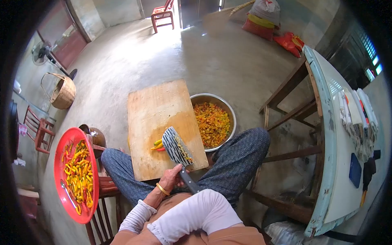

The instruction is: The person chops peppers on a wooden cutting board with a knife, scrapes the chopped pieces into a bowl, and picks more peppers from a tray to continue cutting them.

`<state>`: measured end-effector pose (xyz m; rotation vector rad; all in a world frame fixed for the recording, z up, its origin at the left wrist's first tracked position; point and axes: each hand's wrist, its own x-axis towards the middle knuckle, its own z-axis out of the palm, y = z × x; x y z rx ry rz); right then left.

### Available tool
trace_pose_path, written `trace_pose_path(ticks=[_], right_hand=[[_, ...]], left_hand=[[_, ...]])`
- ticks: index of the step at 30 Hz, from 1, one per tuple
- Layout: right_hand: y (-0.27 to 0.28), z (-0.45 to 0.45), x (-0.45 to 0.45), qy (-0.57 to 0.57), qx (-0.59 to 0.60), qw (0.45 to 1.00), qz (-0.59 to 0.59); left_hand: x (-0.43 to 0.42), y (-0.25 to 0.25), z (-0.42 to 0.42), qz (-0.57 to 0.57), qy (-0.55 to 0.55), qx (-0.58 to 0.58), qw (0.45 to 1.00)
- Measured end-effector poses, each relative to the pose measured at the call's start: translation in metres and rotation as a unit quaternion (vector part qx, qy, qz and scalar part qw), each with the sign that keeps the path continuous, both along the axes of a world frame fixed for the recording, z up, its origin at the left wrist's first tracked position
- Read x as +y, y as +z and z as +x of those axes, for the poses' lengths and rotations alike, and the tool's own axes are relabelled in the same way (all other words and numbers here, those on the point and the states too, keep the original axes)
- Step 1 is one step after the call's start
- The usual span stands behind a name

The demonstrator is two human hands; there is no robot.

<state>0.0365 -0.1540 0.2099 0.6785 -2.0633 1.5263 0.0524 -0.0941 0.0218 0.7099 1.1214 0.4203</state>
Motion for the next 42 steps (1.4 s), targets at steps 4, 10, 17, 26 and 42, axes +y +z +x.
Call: trace_pose_path(ticks=[4,10,17,26,42], right_hand=[[-0.002,0.000,-0.007,0.011,0.002,1.000,-0.008],[-0.006,-0.001,-0.009,-0.004,-0.006,1.000,-0.009],[-0.021,0.006,-0.001,-0.138,-0.024,0.990,0.020],[-0.086,0.174,0.032,-0.680,-0.417,0.593,0.115],[-0.142,0.183,0.021,-0.726,-0.330,0.564,-0.215]], left_hand=[[-0.002,0.001,-0.005,-0.001,0.001,0.003,1.000],[0.001,-0.005,-0.004,0.014,-0.018,0.003,1.000],[0.000,-0.003,-0.003,-0.003,-0.021,0.001,1.000],[0.005,0.015,-0.005,0.041,-0.031,0.005,0.999],[0.084,-0.001,-0.063,0.651,-0.031,0.402,0.643]])
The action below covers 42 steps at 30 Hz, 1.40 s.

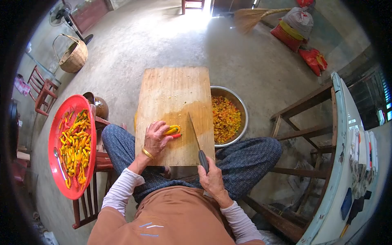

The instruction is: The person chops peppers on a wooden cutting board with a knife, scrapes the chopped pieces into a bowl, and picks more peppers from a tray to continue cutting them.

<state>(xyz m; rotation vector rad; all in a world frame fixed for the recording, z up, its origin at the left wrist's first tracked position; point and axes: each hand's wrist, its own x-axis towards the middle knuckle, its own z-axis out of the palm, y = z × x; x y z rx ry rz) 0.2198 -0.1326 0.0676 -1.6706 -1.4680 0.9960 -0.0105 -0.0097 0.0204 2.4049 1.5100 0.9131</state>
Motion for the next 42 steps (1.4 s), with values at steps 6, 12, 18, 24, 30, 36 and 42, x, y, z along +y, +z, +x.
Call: trace_pose_path(ticks=[6,12,18,24,30,36,42], right_hand=[[0.005,-0.010,0.003,0.007,0.045,0.998,-0.046],[0.001,-0.011,0.011,0.043,-0.002,0.999,-0.006],[0.003,-0.006,0.018,0.060,-0.086,0.994,-0.010],[0.014,-0.007,0.017,0.089,-0.133,0.987,0.034],[0.019,-0.017,0.019,0.122,-0.243,0.962,-0.003],[0.015,-0.025,0.031,0.138,-0.250,0.958,-0.027],[-0.011,-0.037,0.060,0.104,-0.215,0.971,0.018]], left_hand=[[0.011,-0.009,0.006,-0.031,-0.065,-0.041,0.997],[0.002,-0.019,0.021,0.018,-0.044,-0.047,0.998],[-0.008,-0.019,0.035,0.085,0.005,-0.036,0.996],[-0.006,-0.017,0.035,0.074,-0.003,-0.049,0.996],[-0.005,-0.014,0.034,0.056,-0.014,-0.042,0.997],[-0.004,-0.012,0.036,0.033,-0.032,-0.065,0.997],[-0.005,-0.016,0.035,0.030,-0.023,-0.076,0.996]])
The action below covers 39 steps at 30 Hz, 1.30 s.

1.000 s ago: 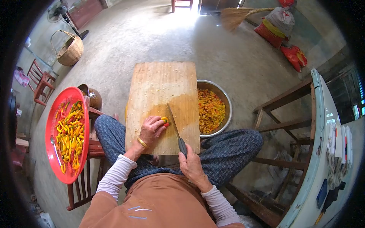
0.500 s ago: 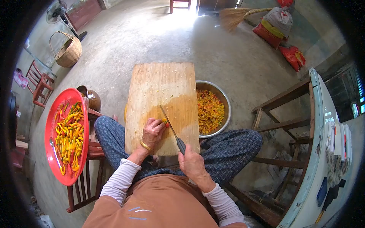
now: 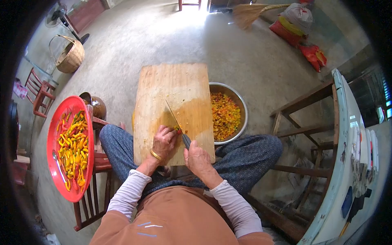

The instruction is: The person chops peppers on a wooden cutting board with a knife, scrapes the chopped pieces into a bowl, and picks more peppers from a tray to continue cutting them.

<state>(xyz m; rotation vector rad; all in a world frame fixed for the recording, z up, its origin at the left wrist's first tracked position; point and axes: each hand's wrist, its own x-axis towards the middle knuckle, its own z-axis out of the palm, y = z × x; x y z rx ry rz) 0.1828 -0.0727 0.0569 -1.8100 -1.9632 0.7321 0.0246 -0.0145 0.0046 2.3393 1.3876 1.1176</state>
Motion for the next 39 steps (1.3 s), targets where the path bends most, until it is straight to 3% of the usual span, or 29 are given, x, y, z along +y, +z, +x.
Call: trace_pose_path(ticks=[11,23,28,39], right_hand=[[0.030,0.021,-0.038,0.008,0.008,1.000,0.004],[0.019,0.006,-0.027,0.011,-0.035,0.998,-0.050],[-0.002,-0.007,0.001,0.004,-0.017,1.000,-0.015],[0.026,0.025,-0.040,0.009,0.002,1.000,-0.009]], left_hand=[[0.000,0.001,0.000,0.003,-0.001,-0.007,1.000],[0.003,-0.008,-0.002,0.011,-0.021,0.011,1.000],[0.001,-0.002,-0.001,0.006,-0.016,-0.010,1.000],[0.002,-0.007,-0.002,0.012,-0.012,-0.028,0.999]])
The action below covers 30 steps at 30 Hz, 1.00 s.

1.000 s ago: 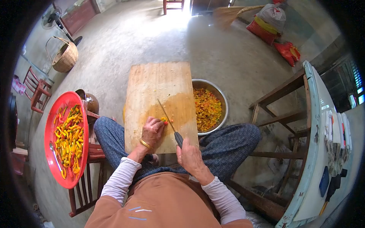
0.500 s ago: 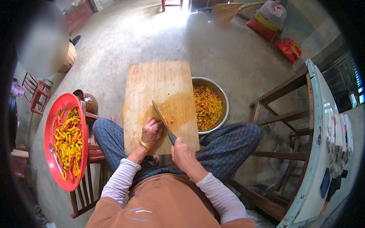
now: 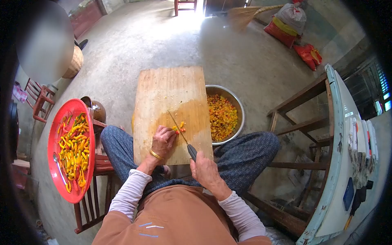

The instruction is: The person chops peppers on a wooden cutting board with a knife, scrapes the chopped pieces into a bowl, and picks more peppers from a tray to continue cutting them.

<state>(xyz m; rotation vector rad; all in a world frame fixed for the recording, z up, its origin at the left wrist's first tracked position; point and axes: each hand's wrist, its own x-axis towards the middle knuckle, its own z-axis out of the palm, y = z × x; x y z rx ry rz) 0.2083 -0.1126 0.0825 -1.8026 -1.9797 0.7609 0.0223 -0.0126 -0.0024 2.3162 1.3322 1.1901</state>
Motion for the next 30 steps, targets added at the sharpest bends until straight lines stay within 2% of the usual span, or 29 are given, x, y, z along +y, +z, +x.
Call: trace_pose_path(ticks=[5,11,16,20,26,30], right_hand=[[0.002,-0.004,-0.004,0.003,0.007,1.000,-0.021],[0.000,-0.019,-0.008,0.000,-0.052,0.998,-0.021],[-0.016,-0.033,0.030,0.016,-0.020,1.000,0.000],[-0.026,-0.038,0.052,-0.002,0.006,1.000,0.004],[-0.002,-0.002,0.010,0.011,-0.010,0.999,-0.053],[0.006,0.002,0.002,0.014,0.021,0.999,-0.021]], left_hand=[[0.000,-0.002,-0.001,-0.002,-0.001,0.012,1.000],[0.000,0.000,-0.001,-0.005,0.000,0.016,1.000],[0.001,-0.007,-0.003,0.013,-0.019,0.041,0.999],[0.000,0.002,-0.002,-0.015,0.005,0.004,1.000],[0.000,-0.003,-0.002,-0.022,0.004,-0.005,1.000],[0.000,-0.002,-0.002,-0.018,0.001,-0.015,1.000]])
